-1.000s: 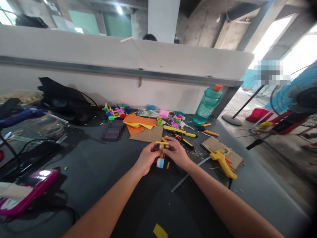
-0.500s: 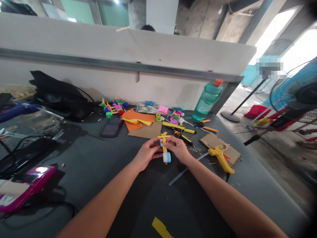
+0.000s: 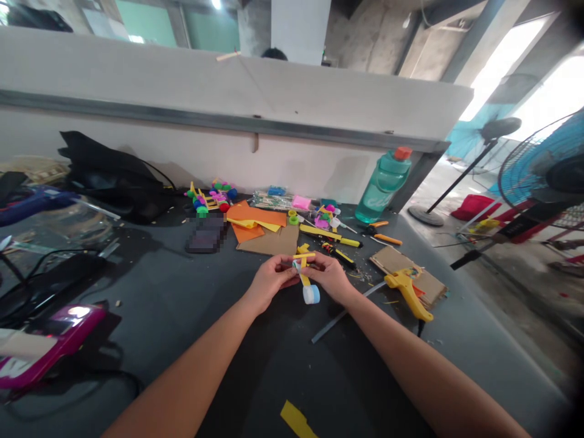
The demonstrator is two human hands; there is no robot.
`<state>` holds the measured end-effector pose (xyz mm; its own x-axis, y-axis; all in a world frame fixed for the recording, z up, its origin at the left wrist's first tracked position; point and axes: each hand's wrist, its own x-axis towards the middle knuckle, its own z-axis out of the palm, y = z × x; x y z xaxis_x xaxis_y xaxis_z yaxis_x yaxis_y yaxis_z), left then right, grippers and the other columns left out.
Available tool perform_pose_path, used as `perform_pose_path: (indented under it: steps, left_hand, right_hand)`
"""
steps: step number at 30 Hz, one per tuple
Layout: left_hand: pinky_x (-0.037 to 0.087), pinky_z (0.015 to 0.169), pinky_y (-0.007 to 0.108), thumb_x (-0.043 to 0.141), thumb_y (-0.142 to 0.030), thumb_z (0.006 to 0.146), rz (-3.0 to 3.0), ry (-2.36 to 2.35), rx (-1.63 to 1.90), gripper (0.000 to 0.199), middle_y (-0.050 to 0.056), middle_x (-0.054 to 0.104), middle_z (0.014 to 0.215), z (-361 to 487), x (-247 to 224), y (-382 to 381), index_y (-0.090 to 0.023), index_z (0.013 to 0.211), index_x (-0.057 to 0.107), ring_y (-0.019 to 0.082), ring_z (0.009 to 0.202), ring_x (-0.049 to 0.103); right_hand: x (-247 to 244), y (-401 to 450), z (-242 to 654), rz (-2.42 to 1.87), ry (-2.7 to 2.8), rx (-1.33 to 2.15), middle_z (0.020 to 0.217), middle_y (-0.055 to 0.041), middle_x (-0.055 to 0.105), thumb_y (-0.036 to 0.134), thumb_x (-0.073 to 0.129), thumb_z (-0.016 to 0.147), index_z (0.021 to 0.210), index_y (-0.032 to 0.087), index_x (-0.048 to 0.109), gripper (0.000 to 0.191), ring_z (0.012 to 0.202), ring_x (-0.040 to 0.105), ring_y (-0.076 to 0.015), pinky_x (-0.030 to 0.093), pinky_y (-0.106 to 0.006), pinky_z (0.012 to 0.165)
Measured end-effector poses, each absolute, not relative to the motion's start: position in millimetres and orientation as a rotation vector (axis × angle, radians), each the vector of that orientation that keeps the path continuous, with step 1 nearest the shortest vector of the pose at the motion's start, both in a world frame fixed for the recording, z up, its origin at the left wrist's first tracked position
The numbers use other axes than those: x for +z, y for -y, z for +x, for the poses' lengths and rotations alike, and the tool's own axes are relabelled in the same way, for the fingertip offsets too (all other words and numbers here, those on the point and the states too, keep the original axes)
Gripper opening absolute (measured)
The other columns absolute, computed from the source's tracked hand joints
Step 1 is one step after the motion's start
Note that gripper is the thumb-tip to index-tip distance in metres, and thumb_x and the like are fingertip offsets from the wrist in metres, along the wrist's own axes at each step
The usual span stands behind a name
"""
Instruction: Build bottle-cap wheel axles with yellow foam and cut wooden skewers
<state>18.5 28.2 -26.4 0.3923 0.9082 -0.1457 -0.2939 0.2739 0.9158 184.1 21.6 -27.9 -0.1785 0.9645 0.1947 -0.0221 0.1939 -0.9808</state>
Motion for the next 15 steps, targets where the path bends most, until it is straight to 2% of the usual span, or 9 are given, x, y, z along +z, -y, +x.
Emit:
perform_pose_path:
  steps: [8,15]
  left_hand:
    - [0.052,0.082,0.034,0.074,-0.024,0.065,0.964,-0.813,0.934,0.030,0.003,0.064,0.083,19.5,-25.4,-27.8,-0.015,0.089,0.059,0.015,0.081,0.063]
    - [0.053,0.079,0.033,0.075,-0.024,0.064,0.945,-0.829,0.928,0.029,0.001,0.063,0.078,19.9,-26.6,-27.7,-0.015,0.087,0.058,0.014,0.077,0.063]
  right_hand:
    - [-30.6,-21.4,181.9,-1.001,1.390,1.214,0.085,-0.0019,0.065,0.032,0.073,0.064,0.082,0.020,0.066,0.024,0.080,0.061,-0.0185,0.048,-0.034,0.077]
    - [-32.5,-21.3,180.4,-1.038,1.333,1.229,0.084,-0.0011,0.065,0.032,0.075,0.061,0.086,0.020,0.065,0.029,0.076,0.060,-0.0167,0.048,-0.031,0.072]
